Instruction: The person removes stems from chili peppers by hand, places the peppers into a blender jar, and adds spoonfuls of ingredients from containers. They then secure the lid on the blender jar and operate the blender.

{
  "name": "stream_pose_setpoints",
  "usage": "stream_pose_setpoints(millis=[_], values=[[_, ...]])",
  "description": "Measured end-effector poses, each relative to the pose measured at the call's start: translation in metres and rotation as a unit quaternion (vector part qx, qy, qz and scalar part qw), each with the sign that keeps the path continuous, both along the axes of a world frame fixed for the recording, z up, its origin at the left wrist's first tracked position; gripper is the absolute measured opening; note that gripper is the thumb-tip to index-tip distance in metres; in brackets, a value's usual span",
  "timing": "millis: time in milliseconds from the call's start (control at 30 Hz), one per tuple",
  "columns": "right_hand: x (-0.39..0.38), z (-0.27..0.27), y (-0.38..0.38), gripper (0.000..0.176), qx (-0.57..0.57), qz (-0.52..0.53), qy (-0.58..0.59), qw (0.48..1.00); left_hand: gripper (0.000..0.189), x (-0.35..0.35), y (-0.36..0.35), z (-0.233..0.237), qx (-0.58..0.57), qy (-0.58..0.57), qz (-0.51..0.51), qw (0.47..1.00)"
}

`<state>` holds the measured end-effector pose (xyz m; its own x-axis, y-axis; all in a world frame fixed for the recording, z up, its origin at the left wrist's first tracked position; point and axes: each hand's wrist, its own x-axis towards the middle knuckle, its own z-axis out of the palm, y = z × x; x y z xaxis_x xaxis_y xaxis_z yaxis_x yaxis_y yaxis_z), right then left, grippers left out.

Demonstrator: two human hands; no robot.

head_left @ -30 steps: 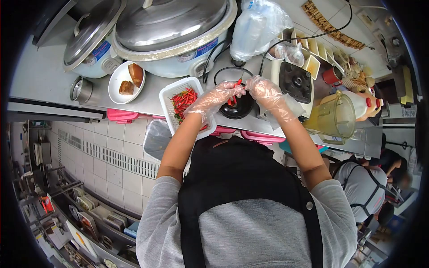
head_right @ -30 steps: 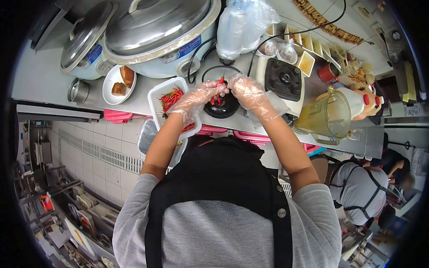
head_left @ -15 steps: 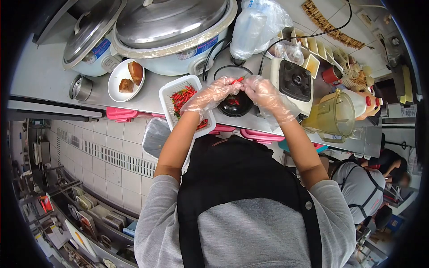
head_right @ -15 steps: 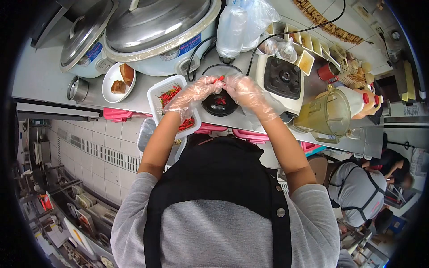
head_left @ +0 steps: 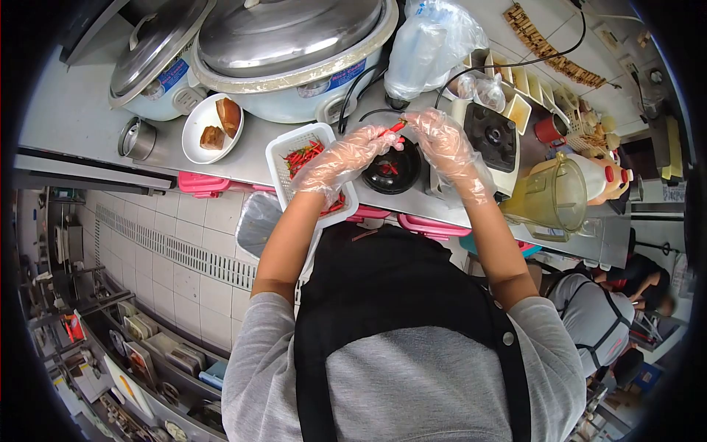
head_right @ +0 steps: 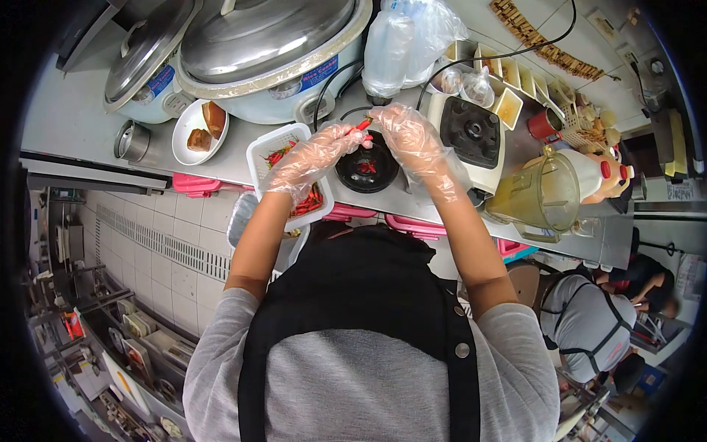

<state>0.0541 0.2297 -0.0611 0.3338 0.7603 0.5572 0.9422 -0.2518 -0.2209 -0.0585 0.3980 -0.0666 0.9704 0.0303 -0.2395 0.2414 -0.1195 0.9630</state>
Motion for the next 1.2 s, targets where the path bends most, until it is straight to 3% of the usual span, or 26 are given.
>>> stream_pose_setpoints(millis=[100, 200, 267, 367, 433, 467, 500, 533, 633, 700, 767, 833, 933, 1067, 1133, 1200], values=[[0.0, 0.003, -0.002, 0.02, -0.091, -0.005, 0.0, 0.996, 0.033, -0.004, 0.003, -0.004, 0.046, -0.057, -0.008, 0.997], [-0.007, 0.007, 0.002, 0.018, -0.14, -0.02, 0.005, 0.99, 0.036, -0.002, 0.0, 0.004, 0.0, -0.04, 0.011, 0.999], [-0.006, -0.002, 0.002, 0.018, -0.091, -0.01, -0.026, 0.995, 0.039, 0.002, 0.0, 0.006, 0.15, -0.07, 0.009, 0.986], [0.001, -0.013, 0.002, 0.015, -0.037, 0.019, -0.079, 0.996, 0.039, 0.012, 0.003, -0.006, 0.209, -0.11, -0.053, 0.97], [0.0, -0.015, 0.001, 0.013, -0.031, 0.033, -0.1, 0.994, 0.039, 0.017, 0.002, -0.016, 0.187, -0.132, -0.044, 0.973], [-0.005, -0.013, 0.001, 0.012, 0.019, -0.006, 0.155, 0.988, 0.038, 0.019, 0.002, -0.018, 0.164, -0.155, -0.033, 0.974], [-0.012, -0.008, 0.004, 0.011, 0.067, -0.045, 0.399, 0.914, 0.038, 0.017, -0.002, -0.009, 0.165, -0.155, -0.035, 0.973], [-0.026, -0.002, 0.009, 0.009, 0.294, -0.005, 0.626, 0.723, 0.039, 0.012, -0.005, 0.001, 0.207, -0.151, -0.022, 0.966], [0.013, -0.023, 0.007, 0.007, 0.432, -0.046, 0.656, 0.617, 0.04, 0.013, -0.008, -0.018, 0.262, -0.146, -0.021, 0.954], [0.01, -0.022, 0.006, 0.007, 0.433, -0.028, 0.668, 0.605, 0.039, 0.015, -0.005, -0.041, 0.278, -0.14, -0.038, 0.95], [-0.001, -0.016, 0.0, 0.01, 0.342, -0.022, 0.657, 0.671, 0.038, 0.02, -0.003, -0.055, 0.455, -0.043, -0.25, 0.854], [-0.002, -0.025, -0.004, 0.01, 0.342, -0.007, 0.658, 0.671, 0.033, 0.024, -0.005, -0.072, 0.45, -0.038, -0.225, 0.863], [-0.008, -0.027, -0.006, 0.006, 0.357, -0.003, 0.701, 0.617, 0.017, 0.037, -0.008, -0.093, 0.474, -0.118, -0.112, 0.865], [-0.016, -0.028, -0.008, 0.006, 0.343, -0.011, 0.728, 0.594, 0.016, 0.049, -0.016, -0.099, 0.515, -0.098, -0.179, 0.833], [-0.02, -0.028, -0.008, 0.007, 0.332, -0.022, 0.725, 0.603, 0.024, 0.056, -0.021, -0.113, 0.568, -0.052, -0.219, 0.792], [-0.025, -0.025, -0.011, 0.011, 0.307, -0.031, 0.719, 0.623, 0.022, 0.057, -0.016, -0.098, 0.547, -0.092, -0.213, 0.804]])
